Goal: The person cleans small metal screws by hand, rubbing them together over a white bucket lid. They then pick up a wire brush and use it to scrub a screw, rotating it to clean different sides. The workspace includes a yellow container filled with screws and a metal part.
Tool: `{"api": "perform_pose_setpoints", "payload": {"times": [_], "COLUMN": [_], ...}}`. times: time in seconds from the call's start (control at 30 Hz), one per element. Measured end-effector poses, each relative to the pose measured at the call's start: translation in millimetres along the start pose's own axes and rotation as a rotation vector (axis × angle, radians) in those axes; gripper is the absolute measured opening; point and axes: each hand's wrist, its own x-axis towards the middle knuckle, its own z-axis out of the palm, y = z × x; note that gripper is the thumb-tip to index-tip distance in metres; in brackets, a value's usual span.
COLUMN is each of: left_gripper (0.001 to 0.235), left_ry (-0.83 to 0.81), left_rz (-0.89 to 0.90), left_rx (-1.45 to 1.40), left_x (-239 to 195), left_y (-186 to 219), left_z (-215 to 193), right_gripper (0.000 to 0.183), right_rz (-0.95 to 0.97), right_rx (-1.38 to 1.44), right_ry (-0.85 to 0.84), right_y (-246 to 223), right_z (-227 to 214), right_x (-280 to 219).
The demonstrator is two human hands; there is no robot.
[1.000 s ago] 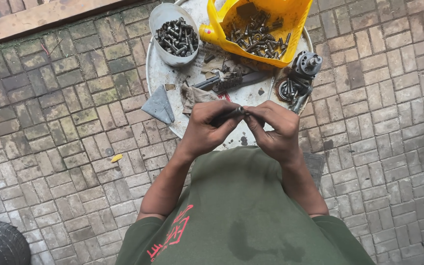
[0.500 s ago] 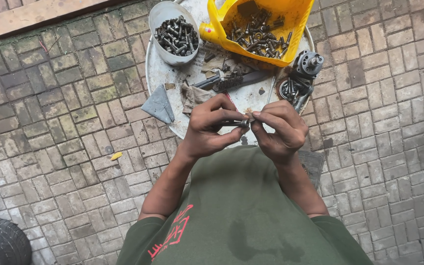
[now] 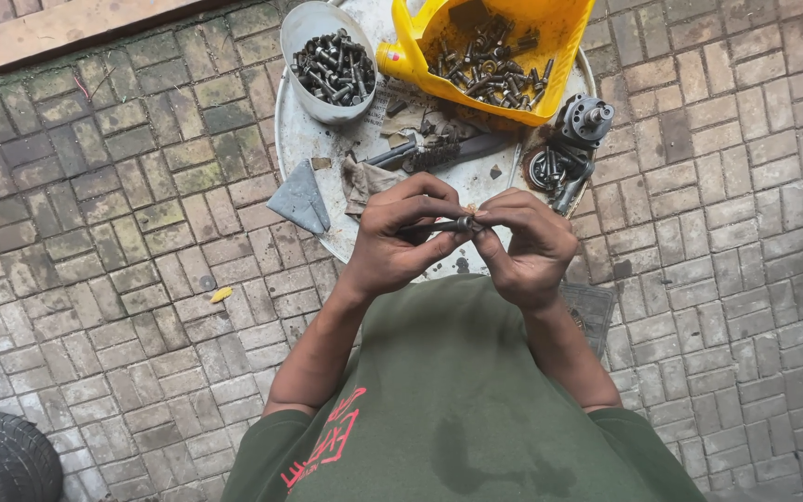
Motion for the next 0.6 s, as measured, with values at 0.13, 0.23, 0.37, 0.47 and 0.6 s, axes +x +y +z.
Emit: {"api": "perform_pose_setpoints", "payload": {"times": [0.13,0.23,0.37,0.47,0.6], "left_gripper": [0.012,0.010,0.006,0.003,0.005], "left_ry": [0.027,0.036,0.029,0.025,0.050], "left_rz": [-0.034,-0.050,-0.032,-0.009,-0.094], "left_rx": [-0.004,0.013,0.057,0.100,0.050], "left_x": [-3.1,-3.6,-3.4,-2.8,-8.7], "left_y": [-1.2,-3.4,-0.6,0.2,-18.4], "left_z": [-3.6,-5.4,-5.7,-5.0,-4.3], "right_gripper": [0.016,0.017,0.011,0.009,0.010], "right_rz": [0.134,0.171,0.303,0.368,0.411], "right_rx": [0.151,0.173,0.294,0.366,0.451], "right_ry": [-0.045,-0.052,-0.093,-0.097,-0.075], "right_y": [-2.2,0.4,4.1,12.8,25.1], "right_z": [-0.4,-1.8,-5.2,-6.7,-3.3], "right_x": [-1.9,-5.1,-12.1,-16.9,-14.5]}}
